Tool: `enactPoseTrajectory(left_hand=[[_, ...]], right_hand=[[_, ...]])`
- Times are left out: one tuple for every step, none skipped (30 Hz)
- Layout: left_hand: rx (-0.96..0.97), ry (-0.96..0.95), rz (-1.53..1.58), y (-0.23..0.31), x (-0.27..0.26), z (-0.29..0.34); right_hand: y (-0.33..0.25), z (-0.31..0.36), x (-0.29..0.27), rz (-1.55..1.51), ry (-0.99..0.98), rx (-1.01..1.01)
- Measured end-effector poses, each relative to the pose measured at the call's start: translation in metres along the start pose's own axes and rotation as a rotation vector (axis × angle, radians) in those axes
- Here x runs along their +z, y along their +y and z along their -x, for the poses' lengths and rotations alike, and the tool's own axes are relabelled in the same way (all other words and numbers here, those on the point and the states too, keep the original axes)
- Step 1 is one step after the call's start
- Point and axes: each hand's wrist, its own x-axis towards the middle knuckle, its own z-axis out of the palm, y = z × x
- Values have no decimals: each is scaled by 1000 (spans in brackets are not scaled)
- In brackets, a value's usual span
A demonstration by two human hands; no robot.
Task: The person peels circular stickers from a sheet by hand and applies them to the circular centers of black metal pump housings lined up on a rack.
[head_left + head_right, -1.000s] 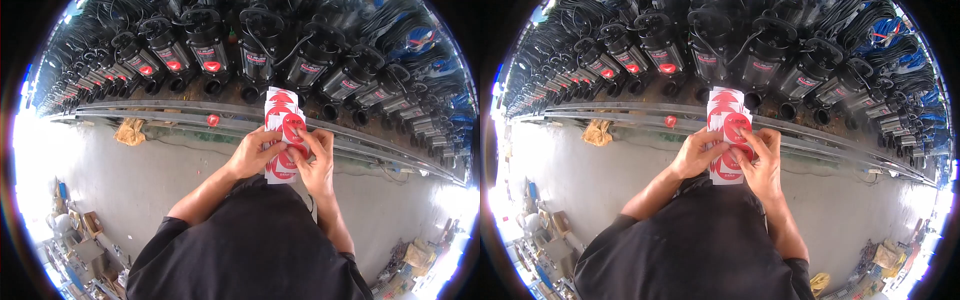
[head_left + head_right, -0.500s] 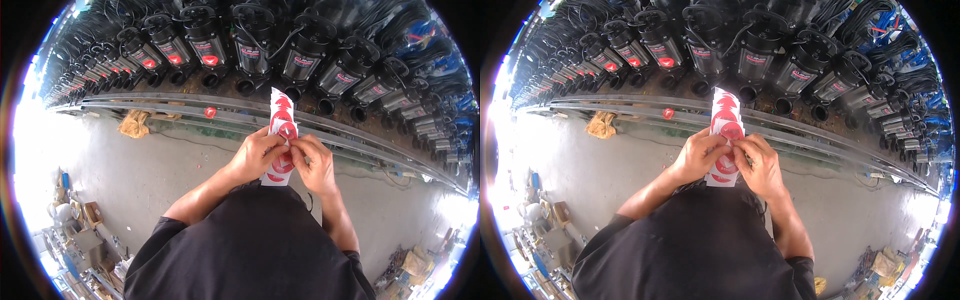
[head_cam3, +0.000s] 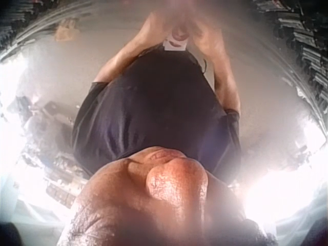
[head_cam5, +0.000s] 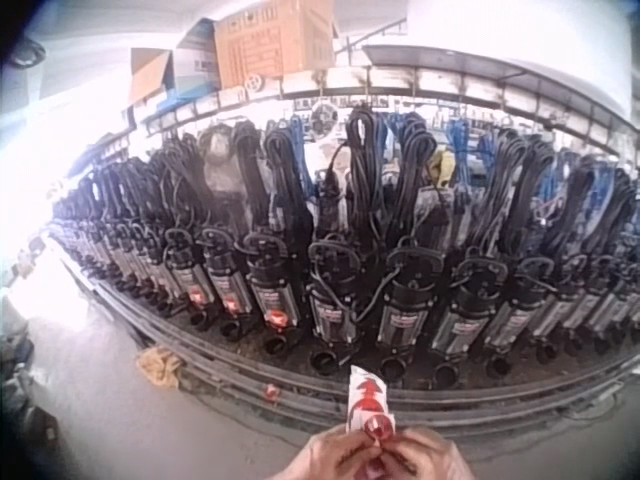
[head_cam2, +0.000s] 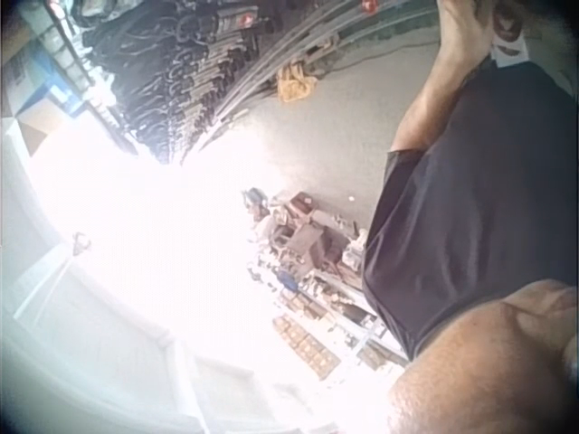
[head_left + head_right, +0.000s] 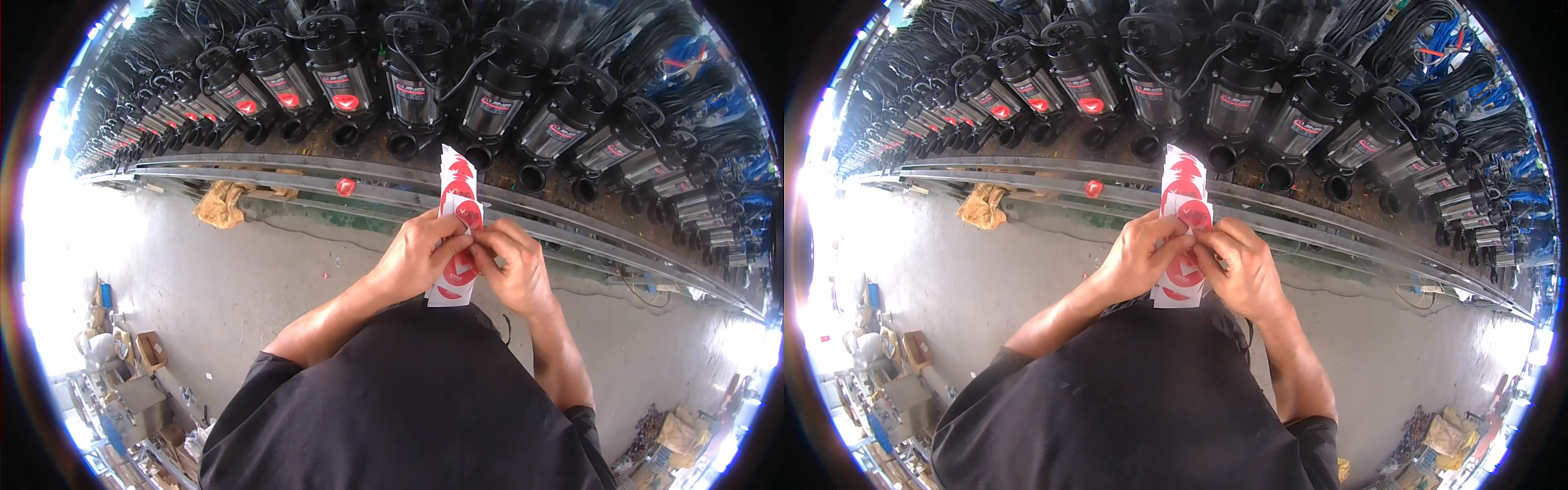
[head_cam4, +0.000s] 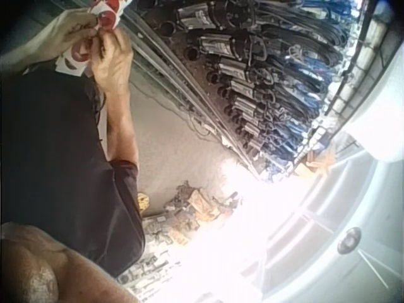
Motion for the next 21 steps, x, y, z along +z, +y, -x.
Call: enactPoseTrajectory(left_hand=[[30, -13, 0, 1, -2, -1], [58, -24, -1, 1, -4, -2], [72, -26, 7, 1, -5, -3], [85, -28, 15, 0, -6, -3], [98, -30, 22, 0, -7, -4], [92, -31, 19, -1, -7, -3], [86, -33, 17, -1, -7, -3], [79, -34, 15, -2, -7, -2], [85, -30, 29, -3, -7, -2], [91, -25, 43, -4, -6, -2], [98, -21, 57, -5, -5, -3], [87, -27, 54, -5, -5, -3], [77, -33, 52, -5, -4, -4], [65, -38, 48, -4, -5, -5], [32, -21, 65, -6, -4, -4], [-1, -3, 82, -10, -1, -3], [-34, 12, 99, -11, 1, -3], [-145, -33, 94, -10, 0, -4], [-256, -77, 87, -7, -2, -6], [-368, -120, 80, -6, -4, -7], [-372, -126, 72, -10, -5, -8]], right_hand=[[1, 0, -1, -32, -16, 33], [1, -1, -1, -68, -19, 55], [1, -1, -1, -103, -22, 77], [2, -2, -1, -139, -24, 99], [3, -1, -1, -159, -25, 127], [4, -1, 1, -179, -24, 155], [6, 0, 2, -199, -24, 183], [7, 0, 3, -242, -17, 218], [7, 1, 4, -284, -9, 252], [8, 1, 5, -327, -1, 287], [10, 2, 7, -360, 16, 305], [12, 2, 8, -394, 32, 323], [14, 3, 9, -427, 49, 342], [17, 3, 9, -385, 52, 343], [20, 3, 9, -343, 54, 344], [21, 3, 9, -301, 57, 344], [20, 2, 10, -263, 81, 298], [16, 1, 12, -225, 104, 252], [14, 0, 15, -186, 127, 205], [15, -1, 20, -171, 165, 146], [14, -3, 20, -143, 185, 144]])
